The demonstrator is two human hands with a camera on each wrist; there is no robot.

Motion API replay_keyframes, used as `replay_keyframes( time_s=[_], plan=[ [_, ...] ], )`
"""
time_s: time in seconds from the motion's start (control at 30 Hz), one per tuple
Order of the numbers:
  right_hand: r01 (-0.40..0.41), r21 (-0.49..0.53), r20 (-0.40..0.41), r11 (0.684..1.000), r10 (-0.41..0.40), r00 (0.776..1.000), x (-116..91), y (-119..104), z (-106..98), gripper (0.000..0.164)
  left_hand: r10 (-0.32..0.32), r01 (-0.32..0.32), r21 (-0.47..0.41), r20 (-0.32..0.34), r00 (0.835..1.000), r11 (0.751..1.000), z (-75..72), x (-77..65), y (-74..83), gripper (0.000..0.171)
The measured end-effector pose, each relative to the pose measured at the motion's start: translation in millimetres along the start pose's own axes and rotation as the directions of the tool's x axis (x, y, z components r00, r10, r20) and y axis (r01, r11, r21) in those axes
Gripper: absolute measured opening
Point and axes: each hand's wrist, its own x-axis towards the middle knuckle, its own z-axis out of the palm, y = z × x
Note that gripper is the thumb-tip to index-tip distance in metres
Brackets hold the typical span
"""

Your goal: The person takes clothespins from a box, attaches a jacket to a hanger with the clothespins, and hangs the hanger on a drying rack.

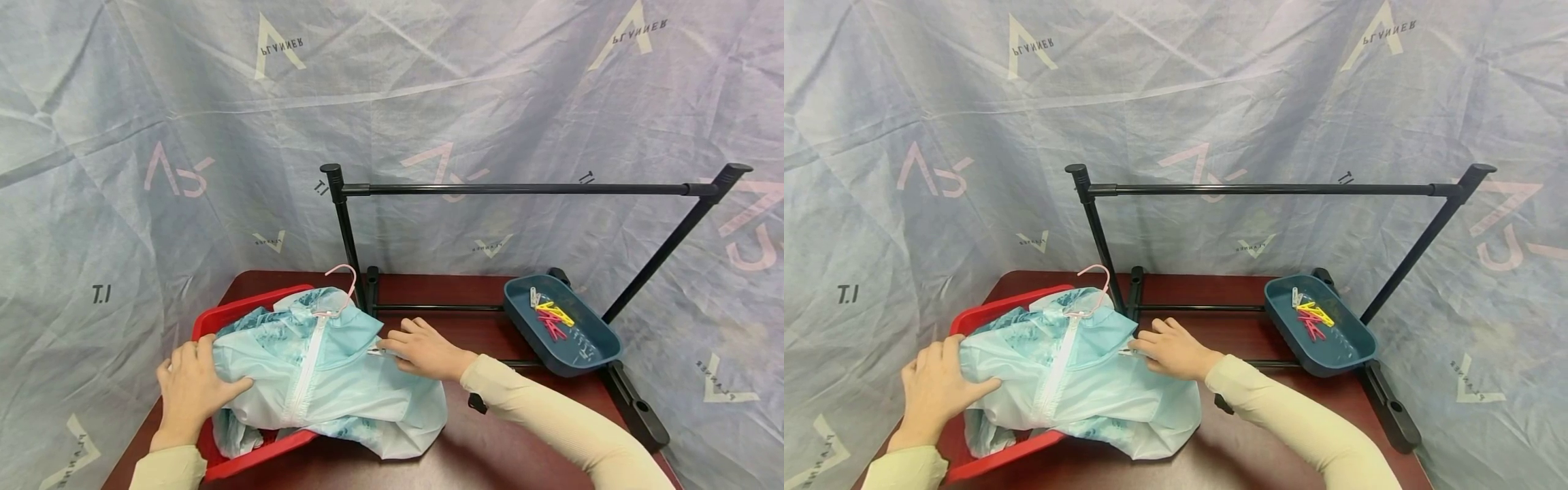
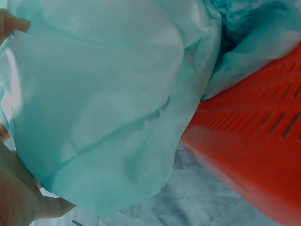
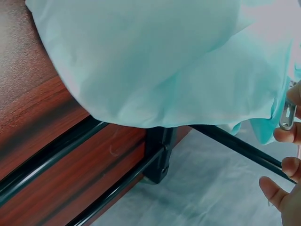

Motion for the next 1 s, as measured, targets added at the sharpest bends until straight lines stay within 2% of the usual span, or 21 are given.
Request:
replay_keyframes(
  time_s=[0.2,0.4,0.8,1.0],
  plan=[
    [0.013,-0.010,-0.012,1.000,-0.013,1.000,6,-4,0,0.031,0.005,-0.005,0.000,-0.010,1.000,1.000,0.1,-0.5,-0.4,0.096],
    [0.023,-0.005,-0.040,1.000,-0.023,0.999,11,-5,-1,0.032,-0.010,0.010,-0.003,0.011,1.000,1.000,0.4,-0.8,0.3,0.096],
    [0.008,0.005,0.024,1.000,-0.008,1.000,22,-14,-4,0.032,-0.010,0.010,0.001,0.012,1.000,1.000,0.1,-0.7,0.9,0.096],
    [0.015,-0.009,0.013,1.000,-0.015,1.000,26,-17,-2,0.032,-0.011,0.011,0.002,0.015,1.000,1.000,-0.5,-0.3,0.9,0.097]
  ],
)
